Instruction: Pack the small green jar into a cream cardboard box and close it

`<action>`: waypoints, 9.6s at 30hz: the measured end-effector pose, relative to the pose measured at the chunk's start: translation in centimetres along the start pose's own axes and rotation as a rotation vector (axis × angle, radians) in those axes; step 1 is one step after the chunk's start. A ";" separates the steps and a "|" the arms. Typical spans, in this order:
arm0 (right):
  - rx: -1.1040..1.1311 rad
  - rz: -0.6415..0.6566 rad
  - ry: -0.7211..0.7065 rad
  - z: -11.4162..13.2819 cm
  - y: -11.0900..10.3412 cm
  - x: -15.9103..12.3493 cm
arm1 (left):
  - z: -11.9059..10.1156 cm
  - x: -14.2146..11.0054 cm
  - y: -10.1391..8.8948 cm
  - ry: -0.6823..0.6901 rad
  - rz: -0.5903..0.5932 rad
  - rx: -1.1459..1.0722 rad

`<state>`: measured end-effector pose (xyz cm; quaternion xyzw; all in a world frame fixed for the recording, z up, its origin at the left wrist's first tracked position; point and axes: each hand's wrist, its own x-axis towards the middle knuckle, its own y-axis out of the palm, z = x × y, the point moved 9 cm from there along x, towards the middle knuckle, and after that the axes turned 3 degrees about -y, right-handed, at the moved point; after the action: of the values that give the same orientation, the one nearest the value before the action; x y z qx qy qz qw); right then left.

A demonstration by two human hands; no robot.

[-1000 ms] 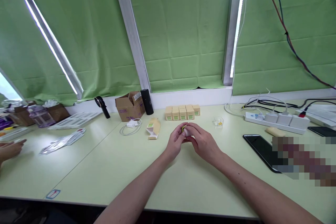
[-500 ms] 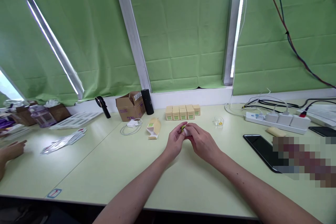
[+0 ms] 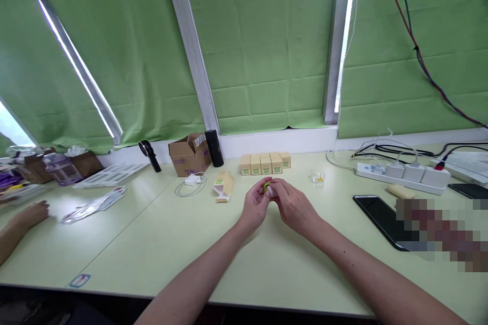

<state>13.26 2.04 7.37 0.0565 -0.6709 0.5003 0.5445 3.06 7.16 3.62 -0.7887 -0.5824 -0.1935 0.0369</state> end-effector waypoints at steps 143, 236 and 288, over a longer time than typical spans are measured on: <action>1.008 -0.127 0.745 -6.2 2.6 -2.1 | -3.3 -1.0 -1.1 0.443 -0.076 0.836; 1.534 -0.110 0.834 -7.2 3.1 -2.2 | 2.1 1.8 -6.8 -0.045 -0.375 -0.036; 1.523 0.038 0.896 -5.3 5.4 -2.9 | -0.2 1.2 -5.5 0.050 -0.346 0.094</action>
<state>14.64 7.22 1.26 0.1914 0.1203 0.7953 0.5625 -1.86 9.96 3.27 -0.6690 -0.7168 -0.1889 0.0545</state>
